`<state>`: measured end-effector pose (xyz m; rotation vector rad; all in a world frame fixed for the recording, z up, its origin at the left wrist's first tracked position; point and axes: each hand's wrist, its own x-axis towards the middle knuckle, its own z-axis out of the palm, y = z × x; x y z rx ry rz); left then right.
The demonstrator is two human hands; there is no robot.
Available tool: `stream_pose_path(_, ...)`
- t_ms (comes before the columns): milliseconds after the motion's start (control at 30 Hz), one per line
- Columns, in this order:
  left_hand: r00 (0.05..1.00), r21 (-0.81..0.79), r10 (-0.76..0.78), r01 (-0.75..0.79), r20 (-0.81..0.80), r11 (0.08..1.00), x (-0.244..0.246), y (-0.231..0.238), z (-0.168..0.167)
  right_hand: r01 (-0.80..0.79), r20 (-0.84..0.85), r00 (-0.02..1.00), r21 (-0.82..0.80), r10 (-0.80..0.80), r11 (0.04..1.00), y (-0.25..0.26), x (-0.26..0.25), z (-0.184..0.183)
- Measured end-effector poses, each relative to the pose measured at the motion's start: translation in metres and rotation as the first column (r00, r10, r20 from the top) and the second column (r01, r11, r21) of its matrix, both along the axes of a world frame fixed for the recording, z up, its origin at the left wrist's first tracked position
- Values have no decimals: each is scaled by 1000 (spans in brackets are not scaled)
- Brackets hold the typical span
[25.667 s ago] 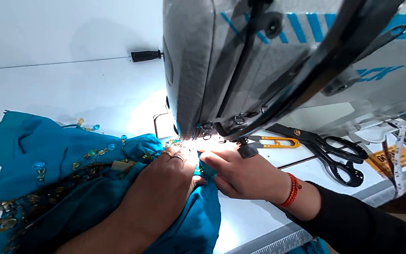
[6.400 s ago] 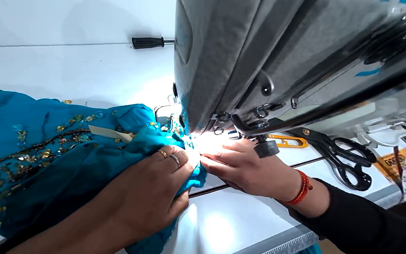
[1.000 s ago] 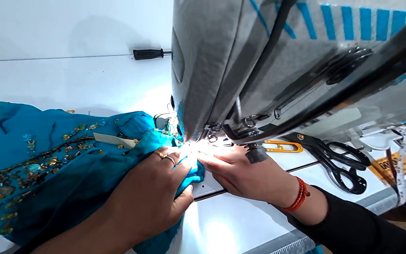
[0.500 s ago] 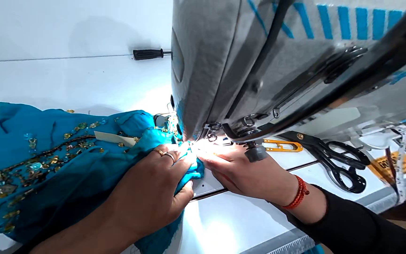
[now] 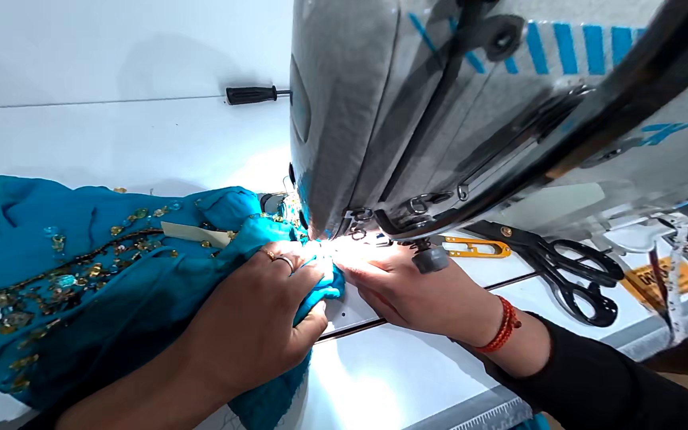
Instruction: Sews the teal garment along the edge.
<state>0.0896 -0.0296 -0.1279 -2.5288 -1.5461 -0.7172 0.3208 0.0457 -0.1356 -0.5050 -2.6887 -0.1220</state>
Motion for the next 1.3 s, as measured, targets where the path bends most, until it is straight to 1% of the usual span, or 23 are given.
stream_pose_path(333, 1000, -25, 19, -19, 6, 999, -1, 1, 2, 12, -10, 1000, 14, -12, 1000, 1, -1, 1)
stream_pose_path(433, 1000, -27, -27, 27, -1, 999, -3, 2, 1, 21, -11, 1000, -6, -22, 1000, 2, 0, 1)
stream_pose_path(500, 998, -27, -59, 59, -8, 998, -4, 2, 2, 24, -46, 999, -16, -25, 1000, 3, -1, 1)
stream_pose_path(600, 997, -26, -62, 63, 35, 998, -3, 5, 4, 24, -114, 993, -28, -27, 999, 8, -5, 1)
stream_pose_path(667, 996, 15, -45, 44, 72, 999, -2, 9, 5, 15, -114, 993, -26, -17, 1000, 13, -6, 0)
stream_pose_path(733, 999, 62, -9, 7, 43, 998, -1, 11, 7, -8, -122, 993, -27, 4, 1000, 16, -7, -3)
stream_pose_path(800, 1000, 84, -2, 2, 8, 996, -1, 12, 8, -22, -141, 990, -30, 18, 999, 18, -7, -4)
stream_pose_path(967, 997, 73, -14, 20, -71, 997, -3, 12, 11, -21, -124, 992, -5, 20, 1000, 20, -7, -7)
stream_pose_path(1033, 997, 71, -4, 10, -78, 997, -3, 12, 11, -17, -125, 992, 1, 17, 1000, 21, -7, -8)
stream_pose_path(1167, 997, 99, 9, -2, -74, 995, -1, 14, 10, -16, -133, 991, -64, 7, 998, 20, -7, -7)
stream_pose_path(1300, 997, 93, 10, -3, -81, 996, -1, 15, 10, -27, -157, 988, -98, 11, 995, 17, -7, -9)
